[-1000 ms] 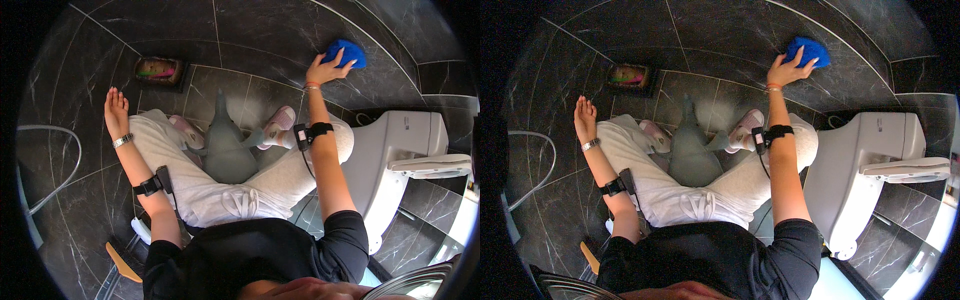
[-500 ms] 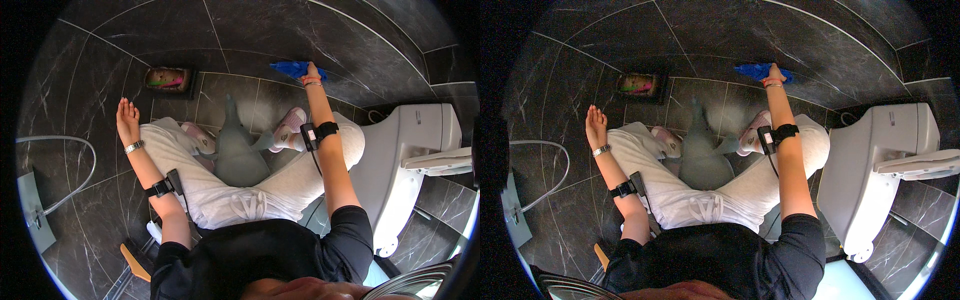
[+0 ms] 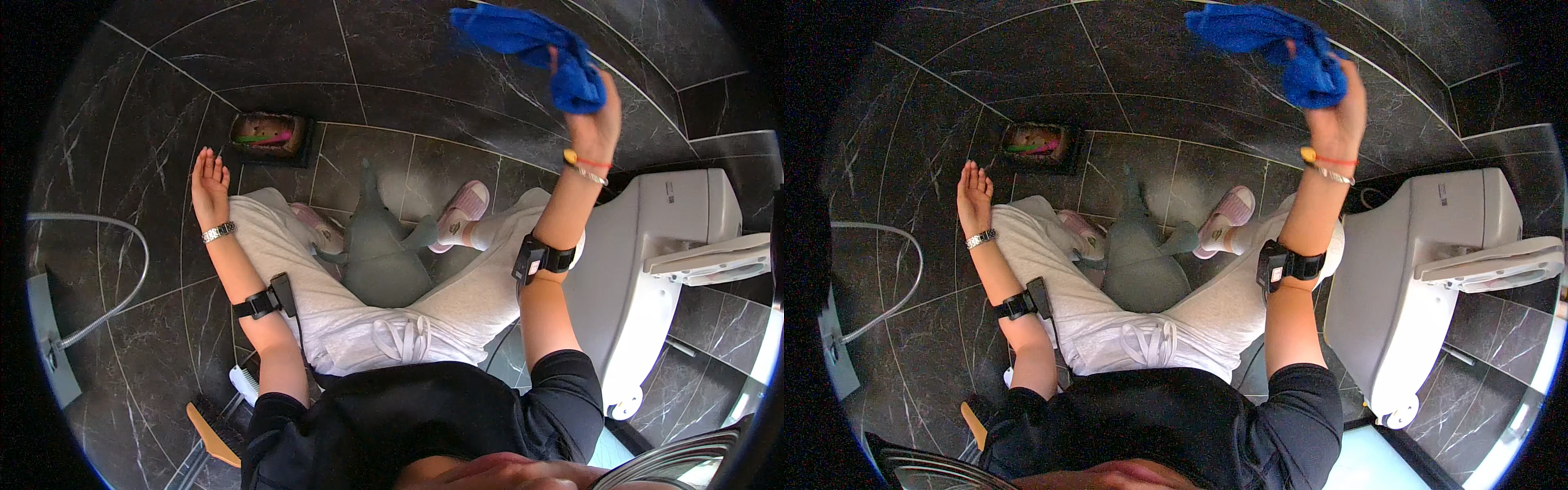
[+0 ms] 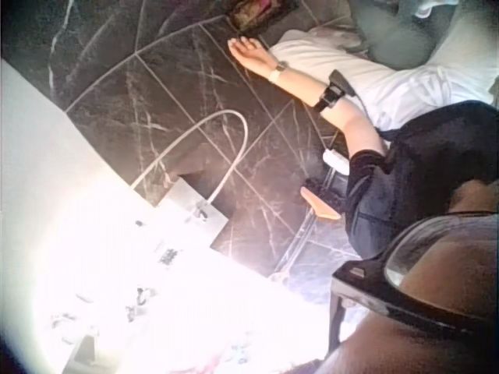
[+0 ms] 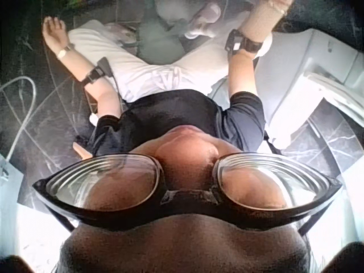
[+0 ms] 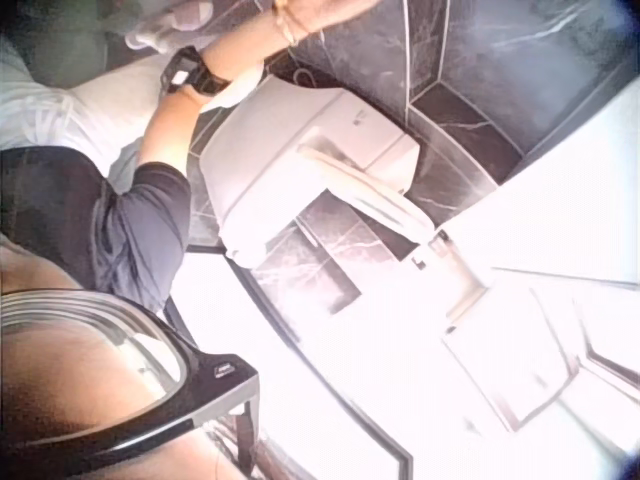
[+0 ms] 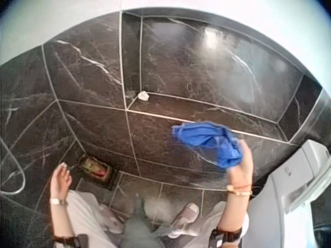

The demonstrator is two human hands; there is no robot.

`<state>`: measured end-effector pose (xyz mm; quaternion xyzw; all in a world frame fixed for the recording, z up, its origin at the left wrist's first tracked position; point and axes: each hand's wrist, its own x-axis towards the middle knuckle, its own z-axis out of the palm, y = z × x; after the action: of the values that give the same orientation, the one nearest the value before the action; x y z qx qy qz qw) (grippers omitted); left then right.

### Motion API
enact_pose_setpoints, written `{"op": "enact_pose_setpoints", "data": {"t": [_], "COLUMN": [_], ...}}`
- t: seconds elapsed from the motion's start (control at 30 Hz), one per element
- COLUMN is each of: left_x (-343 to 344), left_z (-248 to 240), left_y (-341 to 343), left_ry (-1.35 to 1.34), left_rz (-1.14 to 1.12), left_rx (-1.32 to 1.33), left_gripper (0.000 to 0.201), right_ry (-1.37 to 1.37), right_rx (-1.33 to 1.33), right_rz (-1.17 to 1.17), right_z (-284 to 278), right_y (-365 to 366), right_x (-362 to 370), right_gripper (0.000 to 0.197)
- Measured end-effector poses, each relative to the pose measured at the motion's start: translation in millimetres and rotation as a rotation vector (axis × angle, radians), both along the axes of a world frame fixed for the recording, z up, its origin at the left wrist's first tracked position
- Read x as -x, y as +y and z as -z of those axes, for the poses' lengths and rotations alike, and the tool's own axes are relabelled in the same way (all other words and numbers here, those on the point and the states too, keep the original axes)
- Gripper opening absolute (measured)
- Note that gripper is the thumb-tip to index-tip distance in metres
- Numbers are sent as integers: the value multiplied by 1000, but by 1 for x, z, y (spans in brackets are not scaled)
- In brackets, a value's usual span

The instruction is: Use a blue cloth to wipe down the walls of a shower.

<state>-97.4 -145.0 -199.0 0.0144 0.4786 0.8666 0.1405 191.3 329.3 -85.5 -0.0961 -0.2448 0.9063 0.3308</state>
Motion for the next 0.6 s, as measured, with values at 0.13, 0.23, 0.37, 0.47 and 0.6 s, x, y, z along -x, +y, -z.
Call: {"op": "enact_pose_setpoints", "data": {"t": [0.13, 0.23, 0.37, 0.47, 0.6], "left_x": [4, 2, 2, 0, 1], "left_z": [5, 5, 6, 7, 6], "left_y": [-9, -26, -17, -22, -31], "left_ry": [0, -4, -22, -30, -19], "left_rz": [-3, -24, -24, -34, -30], "left_rx": [3, -5, -50, -54, -65], "left_gripper": [27, 27, 26, 25, 24], "right_ry": [-338, -1055, -1267, -1312, -1129], "right_rx": [-531, -1504, -1729, -1852, -1811], "right_rz": [594, 1135, 1343, 1488, 1662], "right_z": [-9, 33, 89, 105, 93], "right_y": [-24, -33, -12, -3, 13], "right_x": [15, 55, 67, 60, 42], "right_gripper": [53, 79, 74, 65, 61]}}
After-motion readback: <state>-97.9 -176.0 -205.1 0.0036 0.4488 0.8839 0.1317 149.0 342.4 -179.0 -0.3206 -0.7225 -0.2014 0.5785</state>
